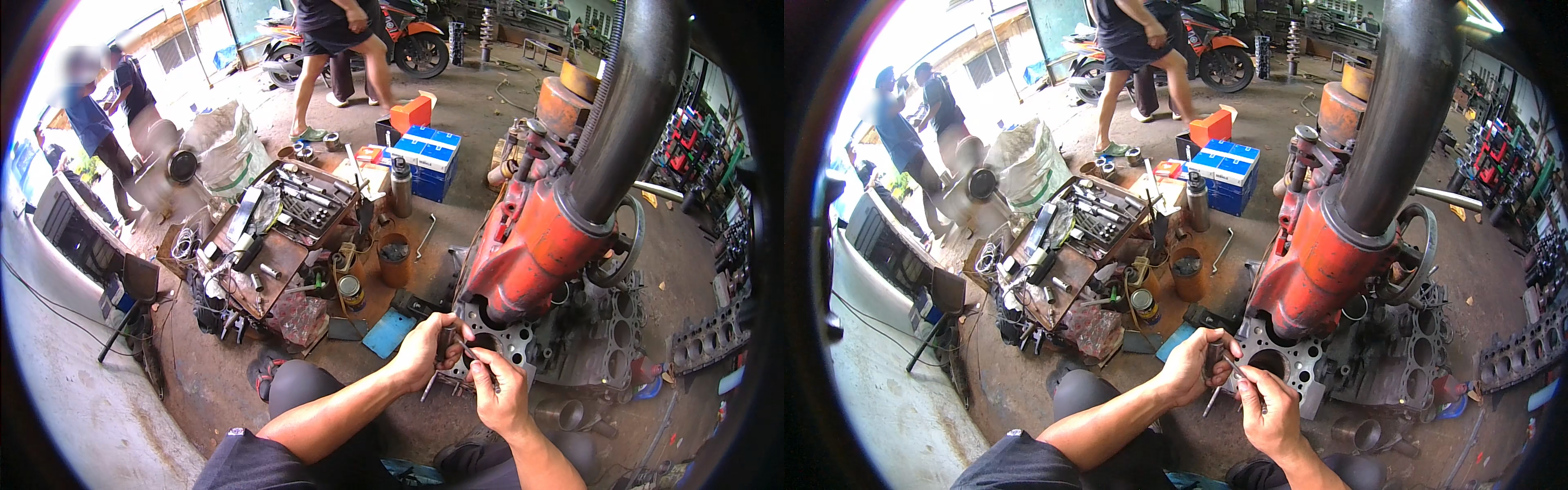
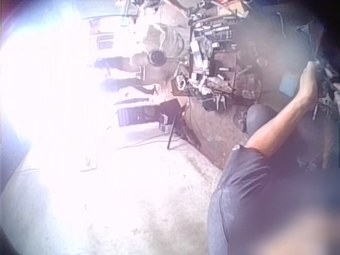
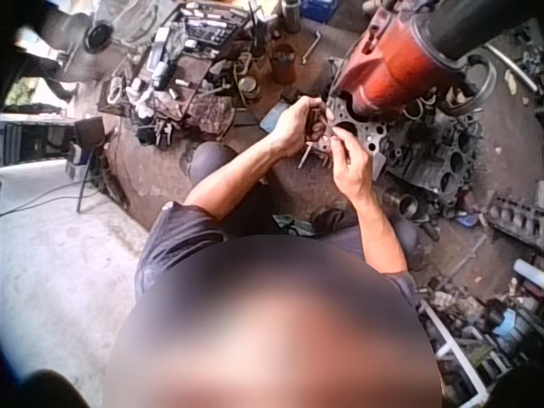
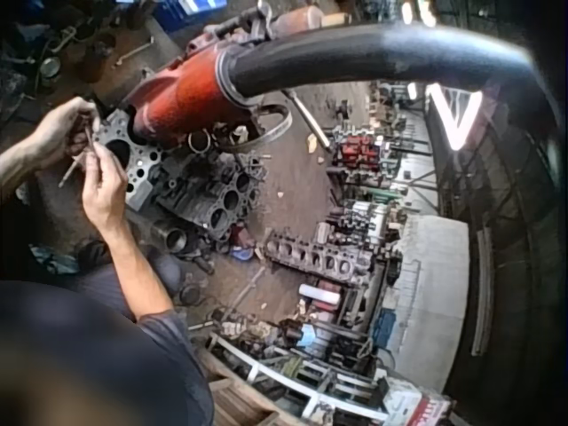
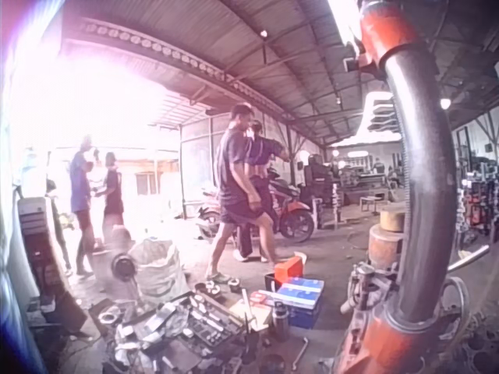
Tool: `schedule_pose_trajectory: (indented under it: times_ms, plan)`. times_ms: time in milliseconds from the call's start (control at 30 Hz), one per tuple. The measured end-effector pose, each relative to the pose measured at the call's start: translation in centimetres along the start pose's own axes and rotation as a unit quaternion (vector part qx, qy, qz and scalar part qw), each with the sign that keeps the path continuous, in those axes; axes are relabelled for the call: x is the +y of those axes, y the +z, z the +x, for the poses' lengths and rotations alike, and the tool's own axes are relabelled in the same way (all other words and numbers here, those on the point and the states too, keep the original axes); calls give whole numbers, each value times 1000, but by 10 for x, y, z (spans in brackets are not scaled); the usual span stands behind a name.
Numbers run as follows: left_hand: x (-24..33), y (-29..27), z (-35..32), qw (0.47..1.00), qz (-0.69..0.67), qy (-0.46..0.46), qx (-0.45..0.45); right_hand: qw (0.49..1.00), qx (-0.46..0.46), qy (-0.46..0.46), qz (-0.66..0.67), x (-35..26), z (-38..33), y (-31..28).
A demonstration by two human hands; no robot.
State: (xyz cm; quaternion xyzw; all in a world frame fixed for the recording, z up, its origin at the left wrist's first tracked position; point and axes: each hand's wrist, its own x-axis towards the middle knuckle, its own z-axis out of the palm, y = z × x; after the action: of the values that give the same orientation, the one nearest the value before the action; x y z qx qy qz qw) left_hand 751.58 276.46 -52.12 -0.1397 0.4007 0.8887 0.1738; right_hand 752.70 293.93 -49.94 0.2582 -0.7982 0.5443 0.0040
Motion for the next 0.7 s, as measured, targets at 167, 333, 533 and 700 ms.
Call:
schedule_pose_trajectory:
  times_ms: [167,333,533,700]
  plan:
    - [0,0,0,1000,10,8,-6,1000,11,-16,2,1,1,1]
    - [-1,-1,1,1000,12,6,-8,1000,11,-7,5,1,0,1]
    - [-3,-2,2,1000,18,0,-12,1000,1,5,11,1,-1,0]
    - [-3,-3,3,1000,24,-10,-8,998,2,22,53,6,-3,3]
